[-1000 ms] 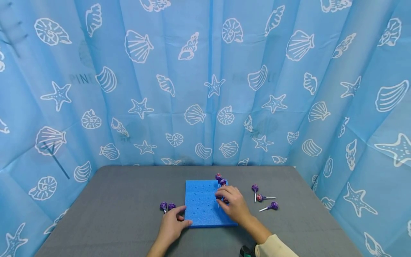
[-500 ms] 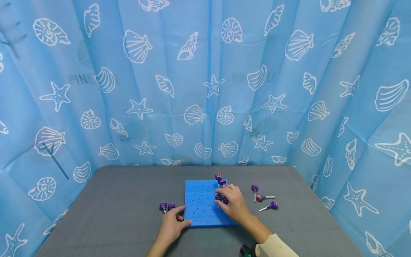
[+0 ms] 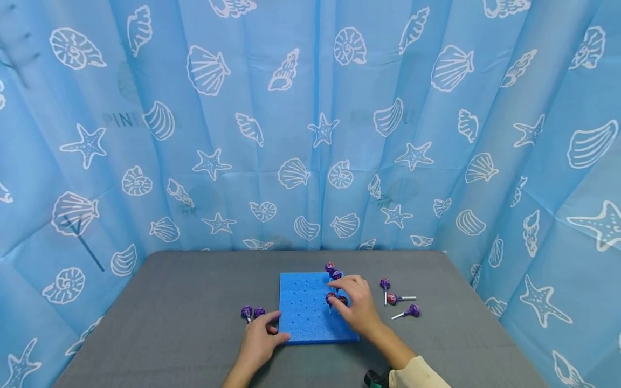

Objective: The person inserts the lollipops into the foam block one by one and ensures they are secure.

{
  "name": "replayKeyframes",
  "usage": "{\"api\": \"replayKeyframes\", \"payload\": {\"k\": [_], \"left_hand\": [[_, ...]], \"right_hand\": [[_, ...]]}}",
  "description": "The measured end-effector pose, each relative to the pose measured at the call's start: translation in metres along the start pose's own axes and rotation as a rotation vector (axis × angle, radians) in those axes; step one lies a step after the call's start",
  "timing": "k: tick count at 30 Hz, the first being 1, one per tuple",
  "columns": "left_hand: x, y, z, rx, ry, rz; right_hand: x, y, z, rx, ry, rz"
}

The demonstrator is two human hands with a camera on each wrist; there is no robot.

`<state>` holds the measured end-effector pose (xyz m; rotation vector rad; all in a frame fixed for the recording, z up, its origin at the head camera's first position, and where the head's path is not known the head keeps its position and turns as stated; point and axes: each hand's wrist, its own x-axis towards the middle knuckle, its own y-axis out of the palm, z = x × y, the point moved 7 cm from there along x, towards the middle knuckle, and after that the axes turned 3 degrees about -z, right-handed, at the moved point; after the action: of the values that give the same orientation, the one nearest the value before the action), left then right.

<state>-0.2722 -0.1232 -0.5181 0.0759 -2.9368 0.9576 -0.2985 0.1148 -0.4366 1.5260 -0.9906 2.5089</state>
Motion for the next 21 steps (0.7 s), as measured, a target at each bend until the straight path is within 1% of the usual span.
{"api": "replayKeyframes", "payload": {"k": [4, 8, 15, 18, 21], "left_hand": [[0.0, 0.0, 0.0, -0.006, -0.001, 0.003], [-0.001, 0.0, 0.0, -0.012, 0.013, 0.005], [0.0, 0.0, 0.0, -0.008, 0.001, 0.013], [0.001, 0.0, 0.0, -0.007, -0.012, 0.015], [0.0, 0.0, 0.0, -0.006, -0.006, 0.013]], "right_hand": [[-0.002, -0.008, -0.002, 0.007, 0.01, -0.033], [-0.005, -0.018, -0.004, 0.002, 0.045, -0.06], [-0.015, -0.04, -0.006, -0.089, 0.105, -0.135], [-0.02, -0.048, -0.008, -0.086, 0.143, -0.14], [-0.025, -0.055, -0.011, -0.076, 0.163, -0.155]]}}
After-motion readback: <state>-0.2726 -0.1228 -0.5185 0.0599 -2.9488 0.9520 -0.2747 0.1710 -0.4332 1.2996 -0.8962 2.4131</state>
